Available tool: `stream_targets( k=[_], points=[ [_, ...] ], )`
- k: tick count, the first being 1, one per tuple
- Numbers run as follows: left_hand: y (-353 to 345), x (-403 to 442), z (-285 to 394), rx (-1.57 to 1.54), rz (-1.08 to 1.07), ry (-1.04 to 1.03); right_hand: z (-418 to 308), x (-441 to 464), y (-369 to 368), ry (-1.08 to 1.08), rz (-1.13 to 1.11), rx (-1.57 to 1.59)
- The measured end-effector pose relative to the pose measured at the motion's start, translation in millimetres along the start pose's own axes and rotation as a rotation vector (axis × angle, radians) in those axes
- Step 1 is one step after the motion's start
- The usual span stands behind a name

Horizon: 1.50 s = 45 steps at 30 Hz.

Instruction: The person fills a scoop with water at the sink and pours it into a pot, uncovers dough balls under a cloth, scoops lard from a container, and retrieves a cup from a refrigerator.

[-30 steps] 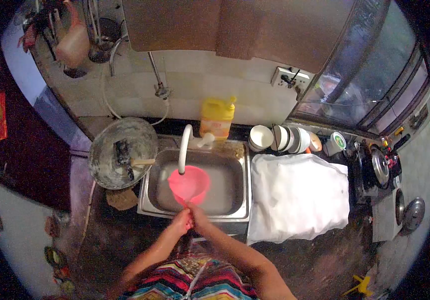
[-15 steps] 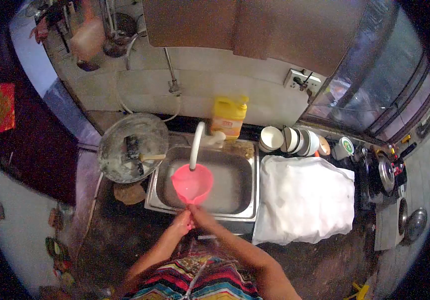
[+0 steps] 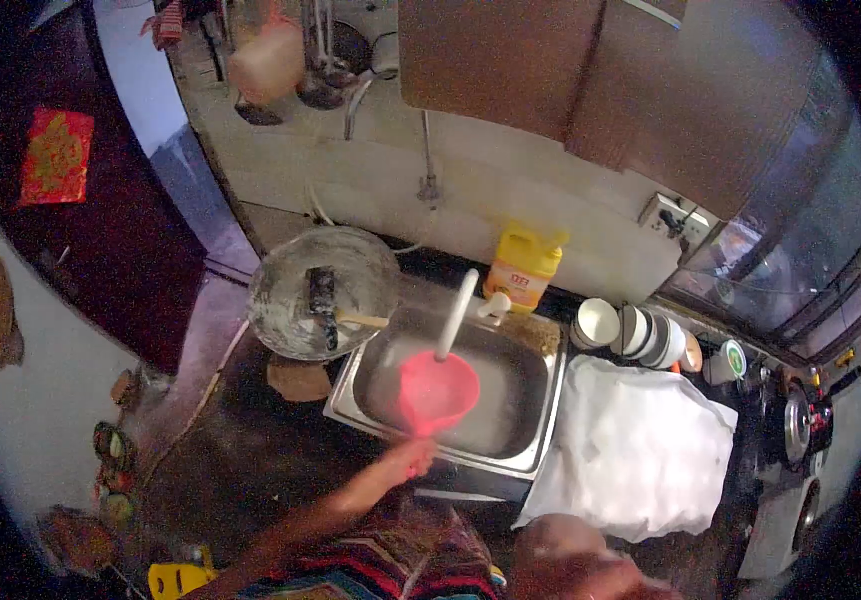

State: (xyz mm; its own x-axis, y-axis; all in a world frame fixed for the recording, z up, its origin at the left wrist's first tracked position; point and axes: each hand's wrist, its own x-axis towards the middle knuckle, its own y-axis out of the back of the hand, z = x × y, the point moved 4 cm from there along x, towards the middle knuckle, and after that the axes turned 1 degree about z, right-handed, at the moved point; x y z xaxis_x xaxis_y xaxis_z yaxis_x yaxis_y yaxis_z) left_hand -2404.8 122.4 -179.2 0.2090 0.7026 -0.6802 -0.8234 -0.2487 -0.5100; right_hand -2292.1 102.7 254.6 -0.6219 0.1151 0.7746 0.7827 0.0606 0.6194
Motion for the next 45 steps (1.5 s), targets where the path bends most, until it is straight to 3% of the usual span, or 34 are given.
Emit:
stream_targets(
  k=[4,5,7,12,15,26,31,34,36,37,39,41,42,45],
  points=[
    [-10.2,-13.8,11.0,0.075,0.064,0.021,-4.4,15.6,-3.7,0.076,-0.070,0.000],
    [1.3,9.0,-6.7,-0.042,-0.035,0.027,-3.9,18.7,-4.8,0.089,-0.081,0.001],
    [12.3,25.6,-22.5,-0.021,-0.019,0.018,-3.6,21.6,-6.3,0.103,-0.102,0.003],
    [-10.9,-9.0,6.0,0.028,0.100,-0.029,-3.1,22.2,-7.7,0.107,-0.157,0.002],
    [3.0,17.8,-9.7,0.014,-0.004,-0.003,-1.2,21.7,-5.9,0.093,-0.182,-0.006],
    [0.4,10.1,-6.0,0.007,0.007,0.000,-0.8,9.6,-2.2,0.081,-0.254,0.046],
    [1.6,13.7,-2.5,0.030,-0.008,-0.007,11.4,-2.3,-23.3,0.055,-0.465,0.156],
    [2.1,5.2,5.5,0.118,0.005,-0.023,30.7,-41.4,-71.3,-0.149,-0.757,0.212],
    [5.1,3.3,9.7,0.217,-0.124,-0.480,54.7,-89.1,-117.9,-0.484,-0.681,0.175],
    [1.1,-0.1,13.1,0.093,-0.077,-0.288,71.3,-135.5,-141.7,-0.595,-0.161,0.261],
    [-4.4,-6.4,19.5,-0.062,0.054,-0.038,107.3,-238.8,-209.7,-1.135,-0.159,0.387],
    [-2.5,-6.5,18.6,-0.035,0.085,0.007,124.7,-313.6,-246.8,-1.297,-0.136,0.509],
    [0.0,-5.8,16.9,0.010,0.054,-0.009,124.1,-332.7,-254.4,-1.381,-0.121,0.572],
    [1.7,1.1,11.6,-0.028,0.053,-0.011,110.7,-300.4,-257.0,-1.939,0.012,1.012]
  ],
)
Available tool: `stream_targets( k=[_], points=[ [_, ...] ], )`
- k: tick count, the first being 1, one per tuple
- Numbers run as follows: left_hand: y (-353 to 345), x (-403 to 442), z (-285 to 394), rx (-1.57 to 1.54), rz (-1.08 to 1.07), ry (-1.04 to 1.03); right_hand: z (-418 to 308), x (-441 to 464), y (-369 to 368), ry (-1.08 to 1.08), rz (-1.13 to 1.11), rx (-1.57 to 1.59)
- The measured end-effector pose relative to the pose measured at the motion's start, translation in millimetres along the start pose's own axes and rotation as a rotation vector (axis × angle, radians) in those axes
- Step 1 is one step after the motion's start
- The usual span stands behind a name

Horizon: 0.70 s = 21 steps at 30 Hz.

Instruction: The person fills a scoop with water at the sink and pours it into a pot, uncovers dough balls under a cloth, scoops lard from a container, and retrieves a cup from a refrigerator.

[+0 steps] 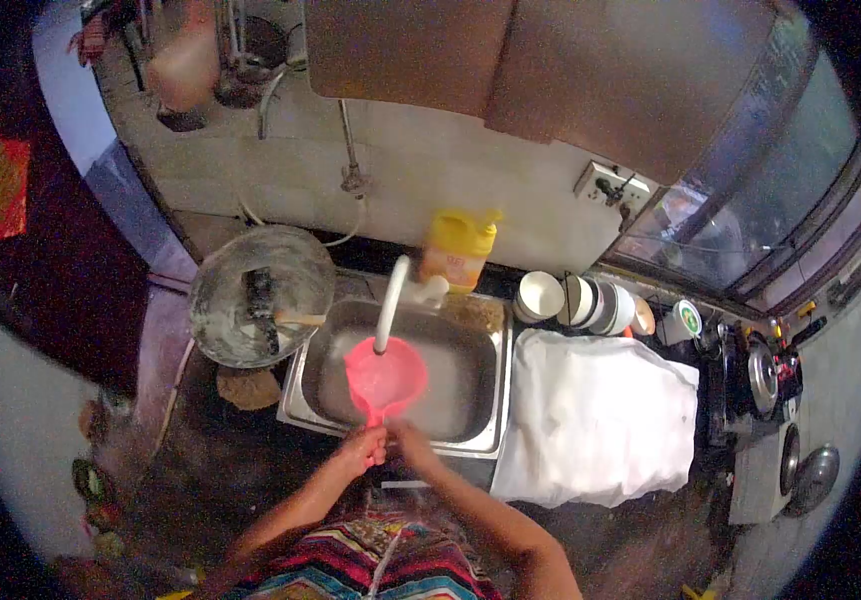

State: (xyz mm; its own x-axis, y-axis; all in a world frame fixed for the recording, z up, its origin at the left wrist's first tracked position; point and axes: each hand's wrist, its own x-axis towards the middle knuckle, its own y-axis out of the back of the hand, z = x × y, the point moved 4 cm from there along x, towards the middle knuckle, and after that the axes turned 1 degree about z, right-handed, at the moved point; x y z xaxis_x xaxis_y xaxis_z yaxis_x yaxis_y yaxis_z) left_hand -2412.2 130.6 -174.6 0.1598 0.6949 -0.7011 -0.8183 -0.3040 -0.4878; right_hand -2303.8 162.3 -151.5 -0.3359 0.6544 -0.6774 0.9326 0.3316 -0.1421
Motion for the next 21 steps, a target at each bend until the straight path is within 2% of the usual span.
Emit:
stream_targets(
  k=[1,2,5,11,13,16,21],
  points=[
    [-0.3,3.1,-2.3,-0.043,0.017,0.006,-1.6,-5.7,-8.8,-0.151,-0.038,0.178],
    [0.0,6.2,-5.4,-0.013,0.037,0.020,14.5,7.7,-10.1,-0.169,-0.195,0.228],
    [11.1,23.1,-15.4,0.037,0.075,0.028,24.8,25.6,-28.6,-0.114,-0.235,0.375],
    [29.1,47.9,-38.4,0.005,0.042,-0.029,8.5,10.6,-39.4,0.052,-0.049,0.433],
    [30.7,49.7,-43.4,0.006,0.035,-0.032,11.8,12.1,-38.0,0.030,-0.073,0.426],
    [-1.8,3.9,-7.3,0.039,0.163,-0.006,15.5,12.4,-35.4,0.016,-0.064,0.400],
    [14.3,20.7,-22.5,0.038,0.153,0.023,4.6,1.4,-35.9,0.033,-0.003,0.368]
  ],
)
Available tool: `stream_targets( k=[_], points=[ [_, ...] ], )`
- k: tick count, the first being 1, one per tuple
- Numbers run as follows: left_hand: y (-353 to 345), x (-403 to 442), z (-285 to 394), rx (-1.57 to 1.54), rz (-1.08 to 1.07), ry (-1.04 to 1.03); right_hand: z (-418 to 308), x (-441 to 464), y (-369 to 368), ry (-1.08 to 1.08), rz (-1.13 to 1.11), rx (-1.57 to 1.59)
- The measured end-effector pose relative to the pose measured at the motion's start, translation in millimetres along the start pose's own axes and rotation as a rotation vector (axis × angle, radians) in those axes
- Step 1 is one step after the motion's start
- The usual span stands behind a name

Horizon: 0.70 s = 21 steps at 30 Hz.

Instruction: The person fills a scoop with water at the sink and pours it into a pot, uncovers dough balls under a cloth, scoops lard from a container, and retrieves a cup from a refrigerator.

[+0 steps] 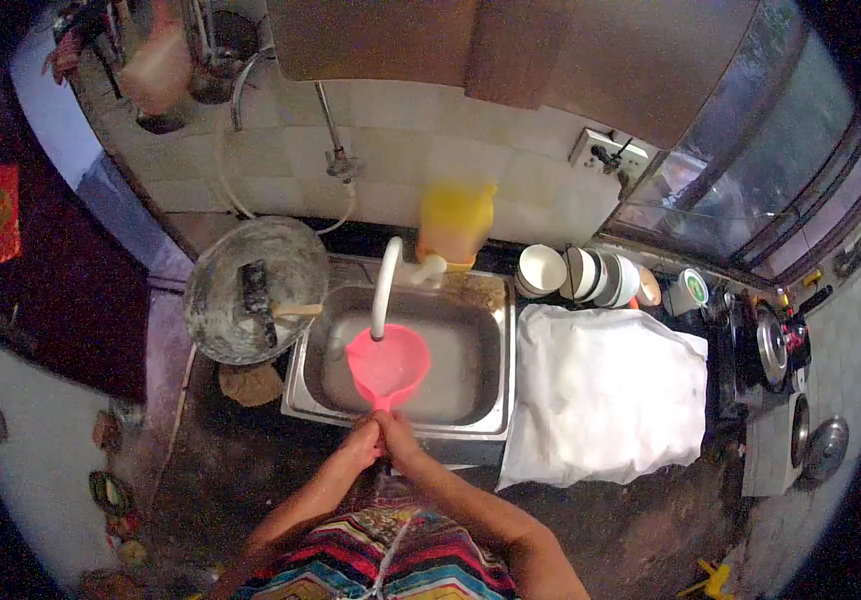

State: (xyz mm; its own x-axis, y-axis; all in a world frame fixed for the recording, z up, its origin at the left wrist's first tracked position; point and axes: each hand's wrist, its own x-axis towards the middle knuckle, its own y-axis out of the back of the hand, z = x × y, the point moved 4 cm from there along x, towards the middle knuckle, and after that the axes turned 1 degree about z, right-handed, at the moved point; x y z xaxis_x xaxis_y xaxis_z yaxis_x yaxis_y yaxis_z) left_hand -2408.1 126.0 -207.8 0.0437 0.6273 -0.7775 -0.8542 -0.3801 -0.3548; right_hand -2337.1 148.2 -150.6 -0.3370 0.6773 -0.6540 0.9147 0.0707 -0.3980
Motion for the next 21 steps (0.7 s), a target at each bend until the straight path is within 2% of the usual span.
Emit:
stream_targets(
  k=[16,19,21],
  points=[
    [2.3,-0.6,-3.9,-0.022,-0.027,0.029,16.3,12.0,11.2,0.038,0.087,-0.113],
    [5.4,3.2,-6.5,-0.034,-0.108,0.001,20.2,16.0,13.1,0.064,0.083,-0.126],
    [6.2,0.3,-6.2,-0.049,-0.055,-0.008,25.3,18.8,16.2,0.071,0.086,-0.147]
  ],
)
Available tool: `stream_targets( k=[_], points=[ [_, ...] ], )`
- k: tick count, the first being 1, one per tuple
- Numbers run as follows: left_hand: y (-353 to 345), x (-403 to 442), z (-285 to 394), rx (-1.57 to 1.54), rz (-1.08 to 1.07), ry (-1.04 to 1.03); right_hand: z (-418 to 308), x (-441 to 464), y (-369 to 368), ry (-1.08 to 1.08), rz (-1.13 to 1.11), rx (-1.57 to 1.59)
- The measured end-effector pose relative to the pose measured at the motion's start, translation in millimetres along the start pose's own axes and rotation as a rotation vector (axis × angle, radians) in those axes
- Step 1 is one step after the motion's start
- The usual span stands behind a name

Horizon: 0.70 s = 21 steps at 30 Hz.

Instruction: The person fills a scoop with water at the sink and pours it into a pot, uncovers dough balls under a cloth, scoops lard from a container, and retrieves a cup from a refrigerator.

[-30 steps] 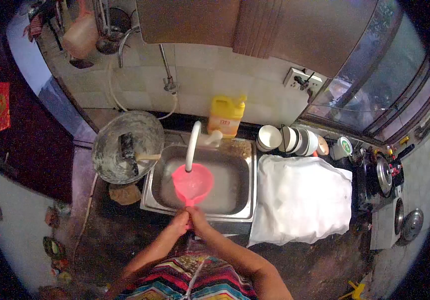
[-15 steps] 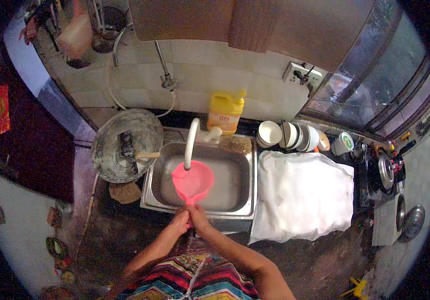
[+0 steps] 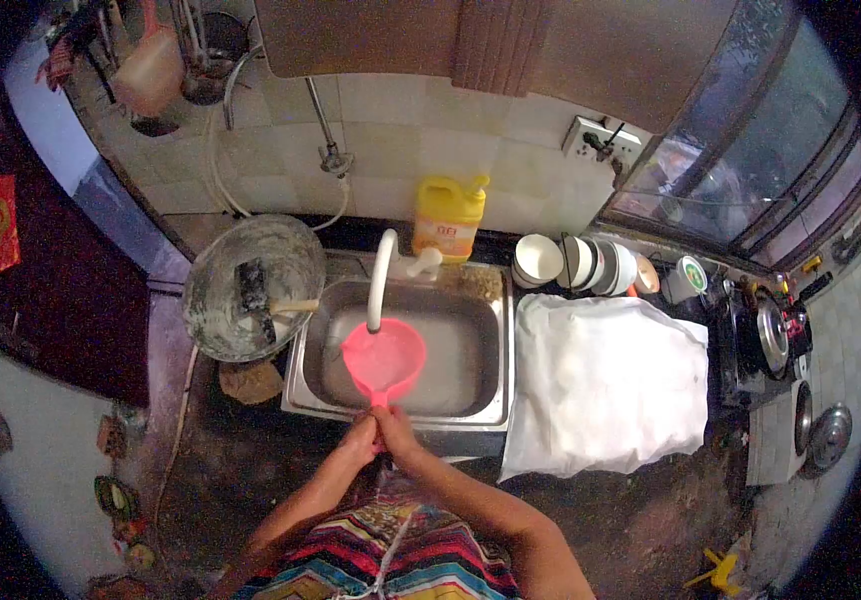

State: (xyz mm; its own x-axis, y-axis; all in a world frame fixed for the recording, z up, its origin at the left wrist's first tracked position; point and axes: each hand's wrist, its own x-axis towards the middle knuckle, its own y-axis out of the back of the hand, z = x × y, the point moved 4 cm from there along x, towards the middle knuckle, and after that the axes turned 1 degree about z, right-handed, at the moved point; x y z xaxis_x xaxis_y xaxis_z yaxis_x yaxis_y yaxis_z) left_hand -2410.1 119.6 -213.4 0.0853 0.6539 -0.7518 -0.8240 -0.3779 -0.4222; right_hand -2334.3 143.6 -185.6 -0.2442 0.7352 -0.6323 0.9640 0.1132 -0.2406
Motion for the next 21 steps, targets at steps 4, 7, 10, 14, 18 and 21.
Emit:
stream_targets(
  k=[4,7,10,14,18,21],
  points=[
    [3.9,1.9,-3.5,-0.019,0.064,0.030,-2.3,-4.1,-2.8,-0.007,0.036,-0.058],
    [1.4,-7.1,-4.0,-0.072,0.033,-0.022,4.8,0.6,2.3,-0.023,0.037,-0.163],
    [-8.7,-23.0,9.3,-0.001,0.031,0.035,-0.8,-3.7,-0.1,-0.023,0.066,-0.219],
    [43.8,40.1,-28.8,-0.035,0.017,0.065,-0.1,2.0,1.6,-0.061,0.023,-0.256],
    [-6.4,-10.7,11.0,-0.036,0.061,-0.013,-9.7,-8.4,-5.9,0.053,0.098,-0.094],
    [1.0,-15.9,8.7,0.049,0.068,-0.030,-0.1,-10.3,-12.3,-0.016,0.091,0.012]
  ],
)
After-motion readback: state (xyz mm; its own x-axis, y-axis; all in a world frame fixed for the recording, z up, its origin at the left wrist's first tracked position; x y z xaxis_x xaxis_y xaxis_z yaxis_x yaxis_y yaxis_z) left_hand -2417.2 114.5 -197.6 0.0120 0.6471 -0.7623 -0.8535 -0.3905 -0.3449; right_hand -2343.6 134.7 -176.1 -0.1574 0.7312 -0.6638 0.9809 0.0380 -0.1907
